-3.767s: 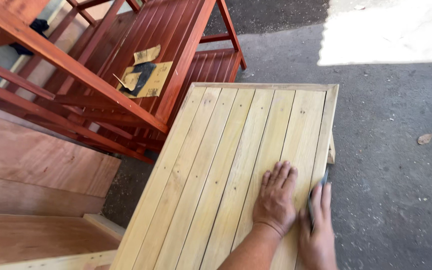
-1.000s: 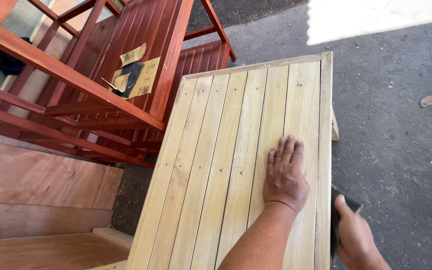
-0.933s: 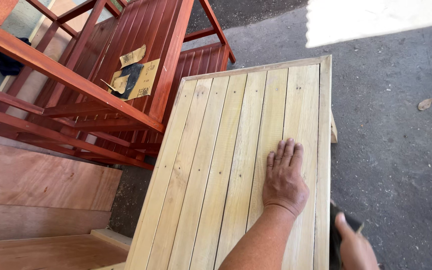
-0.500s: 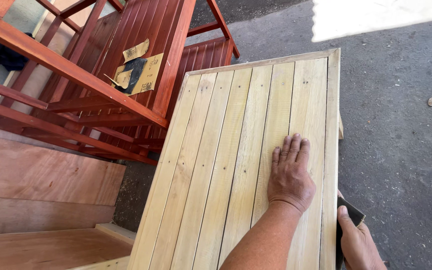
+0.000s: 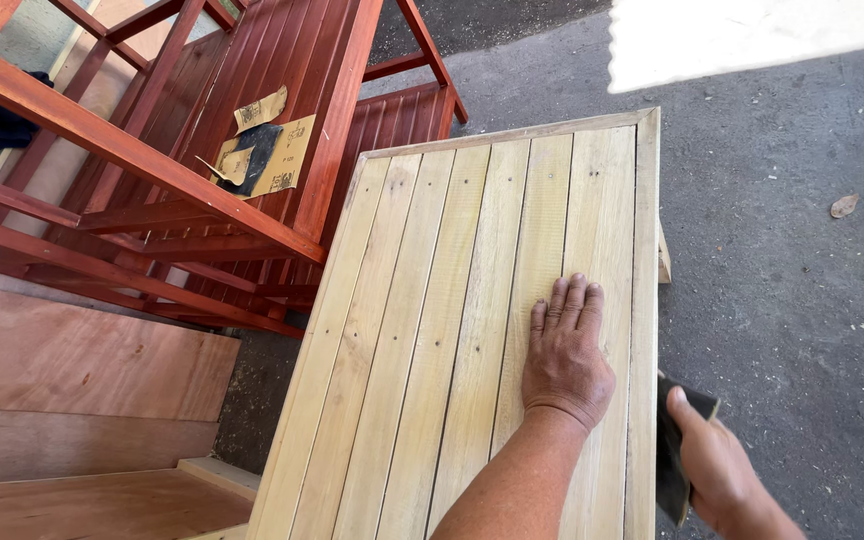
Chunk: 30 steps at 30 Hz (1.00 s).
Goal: The person sands a slatted wooden panel resting on a work surface, using a sanding block by hand. They rub the block along the planks and edges, repositioning the panel and working across different sections of the surface throughout the clip.
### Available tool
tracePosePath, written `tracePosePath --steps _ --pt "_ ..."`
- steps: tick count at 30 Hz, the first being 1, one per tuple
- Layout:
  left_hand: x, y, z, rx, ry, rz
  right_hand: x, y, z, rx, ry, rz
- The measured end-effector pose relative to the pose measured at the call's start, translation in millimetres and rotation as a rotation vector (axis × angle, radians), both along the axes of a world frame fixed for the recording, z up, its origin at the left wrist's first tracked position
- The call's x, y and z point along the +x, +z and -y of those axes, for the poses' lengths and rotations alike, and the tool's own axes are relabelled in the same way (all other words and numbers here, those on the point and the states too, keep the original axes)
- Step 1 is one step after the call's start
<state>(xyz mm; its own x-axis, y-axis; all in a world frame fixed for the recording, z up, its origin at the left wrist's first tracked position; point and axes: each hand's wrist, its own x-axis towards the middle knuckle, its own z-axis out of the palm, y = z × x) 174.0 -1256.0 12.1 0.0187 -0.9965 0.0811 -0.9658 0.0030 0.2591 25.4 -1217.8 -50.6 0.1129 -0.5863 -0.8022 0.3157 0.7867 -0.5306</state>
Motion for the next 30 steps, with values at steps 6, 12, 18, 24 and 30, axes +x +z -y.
tracePosePath --steps 6,12,18,24,30 --pt "0 3 -1 0.005 0.001 -0.017 5 -5 4 0.087 -0.112 0.059" --pt "1 5 0 0.013 0.004 -0.041 18 5 1 0.013 -0.128 0.083" --pt "2 2 0 -0.02 0.0 -0.083 22 -29 -41 -0.339 -0.084 -0.079" --pt "4 -5 6 -0.098 -0.008 -0.02 17 -35 -108 -0.427 -0.151 0.044" --pt "3 -12 5 -0.074 0.008 0.018 19 11 -107 -0.135 -0.129 0.113"
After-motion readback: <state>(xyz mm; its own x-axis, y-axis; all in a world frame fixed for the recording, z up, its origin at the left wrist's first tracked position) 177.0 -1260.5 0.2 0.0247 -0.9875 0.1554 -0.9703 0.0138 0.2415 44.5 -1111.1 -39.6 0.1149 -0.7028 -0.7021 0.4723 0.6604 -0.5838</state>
